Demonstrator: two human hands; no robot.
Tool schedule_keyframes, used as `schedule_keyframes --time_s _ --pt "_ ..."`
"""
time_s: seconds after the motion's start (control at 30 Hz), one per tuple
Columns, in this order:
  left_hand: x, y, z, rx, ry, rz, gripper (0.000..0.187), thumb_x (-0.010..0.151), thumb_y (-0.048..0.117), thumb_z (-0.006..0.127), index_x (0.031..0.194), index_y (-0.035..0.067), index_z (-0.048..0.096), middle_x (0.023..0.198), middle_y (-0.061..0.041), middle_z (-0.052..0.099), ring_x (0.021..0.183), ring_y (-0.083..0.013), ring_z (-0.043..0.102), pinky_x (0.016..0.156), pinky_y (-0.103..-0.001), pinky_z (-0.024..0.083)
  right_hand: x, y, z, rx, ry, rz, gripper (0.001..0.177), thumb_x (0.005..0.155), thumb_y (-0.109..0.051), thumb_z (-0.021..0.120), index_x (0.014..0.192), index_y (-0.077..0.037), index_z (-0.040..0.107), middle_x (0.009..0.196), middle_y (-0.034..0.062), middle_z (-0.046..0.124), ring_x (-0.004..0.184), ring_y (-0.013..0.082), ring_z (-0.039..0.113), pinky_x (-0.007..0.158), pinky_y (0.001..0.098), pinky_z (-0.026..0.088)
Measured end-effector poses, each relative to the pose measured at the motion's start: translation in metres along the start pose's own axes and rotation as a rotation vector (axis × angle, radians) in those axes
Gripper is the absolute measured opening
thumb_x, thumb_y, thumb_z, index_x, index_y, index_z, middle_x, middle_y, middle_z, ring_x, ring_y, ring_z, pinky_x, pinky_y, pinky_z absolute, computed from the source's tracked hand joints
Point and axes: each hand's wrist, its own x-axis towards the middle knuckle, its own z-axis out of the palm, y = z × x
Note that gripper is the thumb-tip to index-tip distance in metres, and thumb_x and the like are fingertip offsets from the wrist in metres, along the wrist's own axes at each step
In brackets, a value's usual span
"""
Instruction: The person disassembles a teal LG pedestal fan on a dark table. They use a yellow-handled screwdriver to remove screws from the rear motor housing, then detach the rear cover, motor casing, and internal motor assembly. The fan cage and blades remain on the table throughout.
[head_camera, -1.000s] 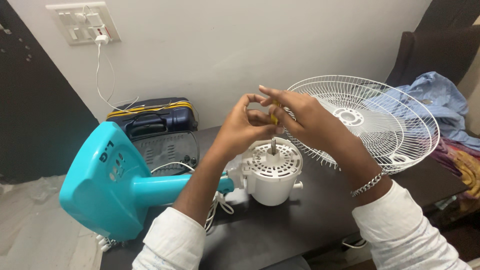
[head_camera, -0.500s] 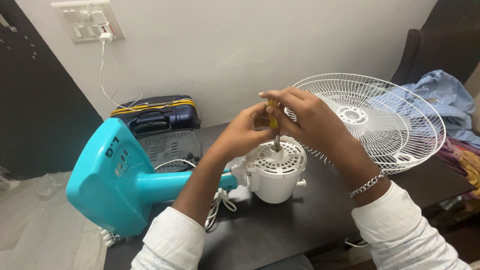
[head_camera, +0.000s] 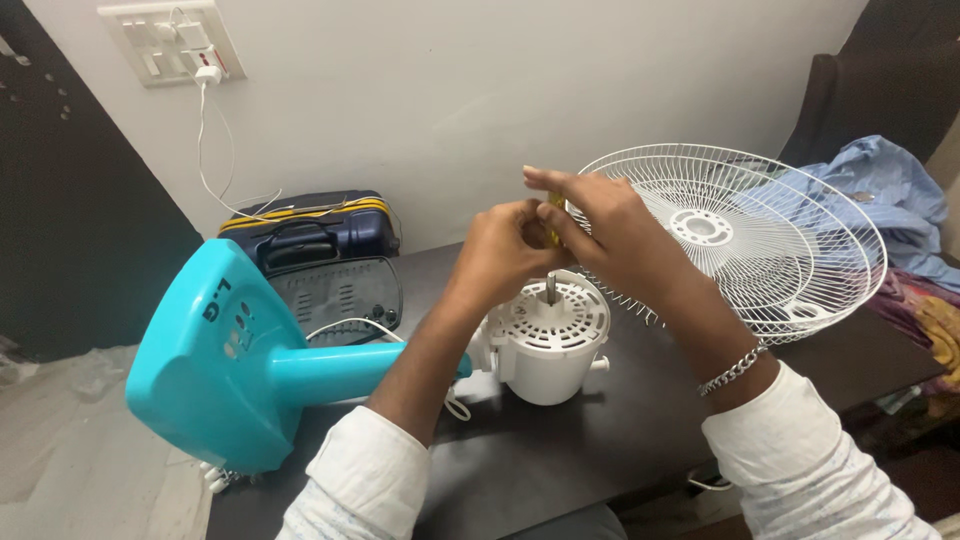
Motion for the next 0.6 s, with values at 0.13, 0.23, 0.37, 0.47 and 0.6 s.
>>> schedule_keyframes --time_s 0.13,0.23,0.37,0.47,0.6 --pt "-0.001 -0.012 -0.006 -0.404 -0.179 0.106 0.031 0.092 0.021 0.072 0.118 0.004 0.069 0.102 -0.006 0.079 0.097 -0.0149 0.077 0.081 -0.031 0.062 -0.004 0.008 -0.001 -0.122 -0.018 -0.005 0.034 0.103 -0.011 0.058 0.136 -0.003 0.065 0.119 0.0108 0.074 0.104 0.0260 0.074 0.100 0.0497 0.045" --pt "-0.001 -0.023 -0.010 -0.599 -0.304 0.081 0.029 0.096 0.018 0.067 0.123 0.007 0.067 0.109 -0.002 0.077 0.104 -0.0114 0.074 0.086 -0.028 0.061 -0.004 0.011 -0.001 -0.019 -0.037 0.033 0.032 0.103 -0.014 0.059 0.132 -0.003 0.065 0.136 0.0132 0.069 0.108 0.0252 0.073 0.099 0.0461 0.050" --pt "0.002 -0.021 -0.007 -0.497 -0.214 0.109 0.025 0.091 0.010 0.072 0.114 0.000 0.072 0.101 -0.006 0.080 0.095 -0.0136 0.077 0.083 -0.030 0.064 -0.006 0.005 0.002 0.001 0.039 0.057 0.032 0.100 -0.024 0.067 0.129 -0.008 0.067 0.130 0.0130 0.069 0.111 0.0261 0.072 0.092 0.0386 0.059" --pt "0.003 -0.012 -0.005 -0.226 -0.059 0.079 0.030 0.081 0.013 0.083 0.105 -0.003 0.071 0.093 -0.008 0.080 0.086 -0.0142 0.078 0.077 -0.030 0.064 -0.006 0.003 0.002 -0.059 0.010 0.133 0.042 0.099 -0.028 0.066 0.139 -0.014 0.063 0.120 0.0111 0.072 0.106 0.0256 0.071 0.091 0.0393 0.057" --pt "0.000 -0.004 0.001 -0.065 0.104 0.011 0.043 0.080 0.018 0.080 0.119 0.002 0.068 0.088 -0.012 0.079 0.080 -0.0171 0.077 0.075 -0.031 0.062 -0.008 0.003 0.010 -0.090 -0.056 0.131 0.050 0.105 -0.024 0.052 0.152 -0.009 0.049 0.121 0.0103 0.073 0.108 0.0244 0.070 0.100 0.0477 0.038"
